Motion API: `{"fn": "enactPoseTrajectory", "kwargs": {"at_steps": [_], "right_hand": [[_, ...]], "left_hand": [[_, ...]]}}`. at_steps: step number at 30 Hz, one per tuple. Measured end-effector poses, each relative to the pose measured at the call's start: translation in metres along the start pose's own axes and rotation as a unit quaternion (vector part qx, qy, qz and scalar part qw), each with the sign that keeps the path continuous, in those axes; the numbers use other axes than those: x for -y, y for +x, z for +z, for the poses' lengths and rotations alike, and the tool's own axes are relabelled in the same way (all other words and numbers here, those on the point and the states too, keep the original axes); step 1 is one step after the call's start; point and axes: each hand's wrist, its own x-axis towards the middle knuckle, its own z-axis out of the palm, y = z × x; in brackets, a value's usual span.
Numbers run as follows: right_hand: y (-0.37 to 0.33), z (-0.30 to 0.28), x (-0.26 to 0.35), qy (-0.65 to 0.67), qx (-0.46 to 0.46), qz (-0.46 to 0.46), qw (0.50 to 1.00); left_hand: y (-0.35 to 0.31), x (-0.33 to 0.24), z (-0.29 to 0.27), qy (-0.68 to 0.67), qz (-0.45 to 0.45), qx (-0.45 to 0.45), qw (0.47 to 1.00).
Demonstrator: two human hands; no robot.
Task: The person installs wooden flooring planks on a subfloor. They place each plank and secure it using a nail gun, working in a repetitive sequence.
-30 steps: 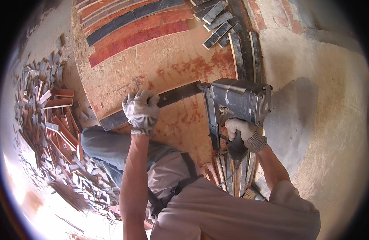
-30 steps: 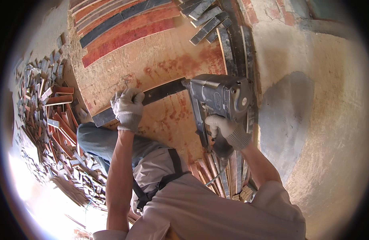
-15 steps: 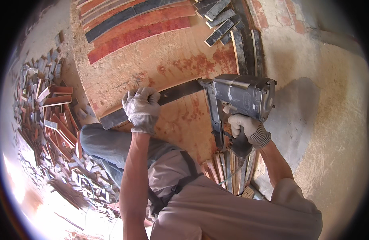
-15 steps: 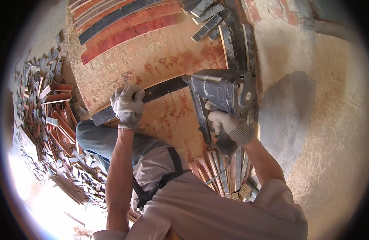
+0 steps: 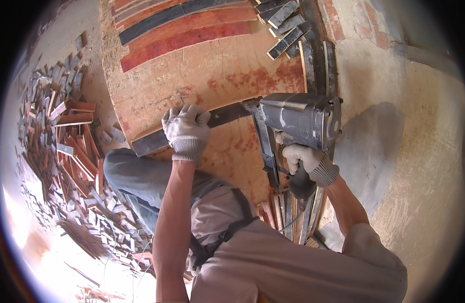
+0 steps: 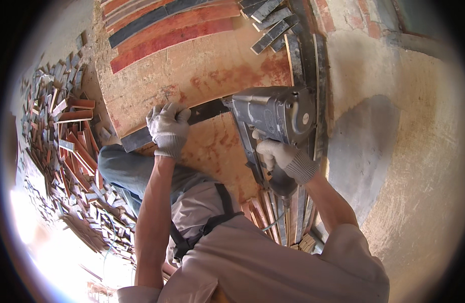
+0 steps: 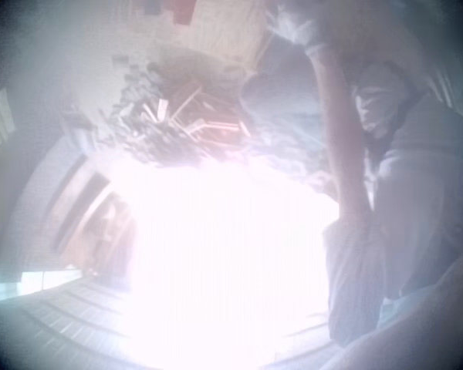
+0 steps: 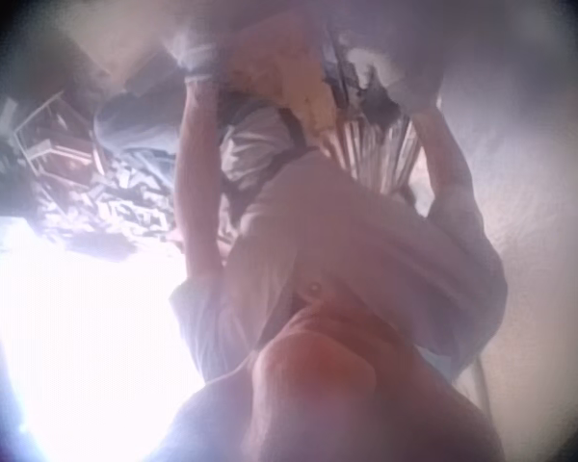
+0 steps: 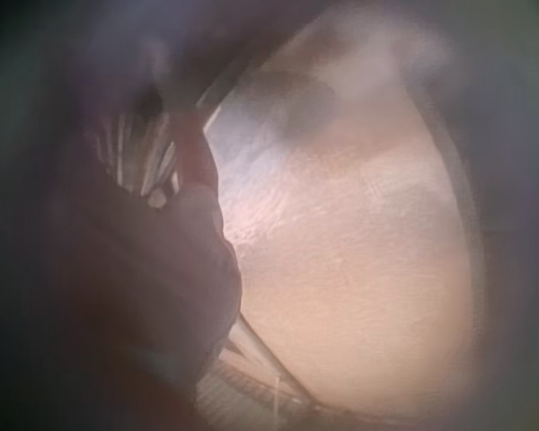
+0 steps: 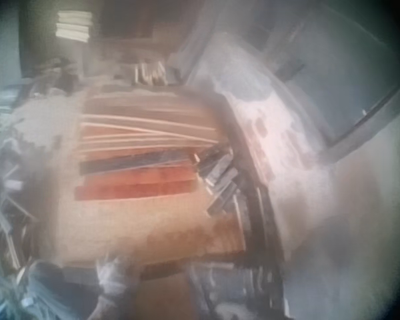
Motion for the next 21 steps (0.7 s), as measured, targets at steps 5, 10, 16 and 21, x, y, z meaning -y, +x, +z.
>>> {"fn": "enactPoseTrajectory", "kwargs": {"at_steps": [5,10,16,21], "right_hand": [[0.001,0.006,-0.005,-0.063,0.061,-0.050,0.995],[0.011,0.018,-0.004,-0.130,0.095,-0.072,0.984],[0.003,0.022,-0.006,-0.025,0.049,-0.017,0.998],[0.010,0.029,-0.010,-0.104,0.094,-0.009,0.990]], "left_hand": [[0.000,0.002,0.002,-0.001,-0.006,0.004,1.000],[0.001,0.001,0.003,-0.011,0.003,-0.011,1.000],[0.001,0.004,0.001,-0.011,-0.003,0.013,1.000],[0.000,0.009,0.000,-0.023,0.013,0.020,0.999]]}}
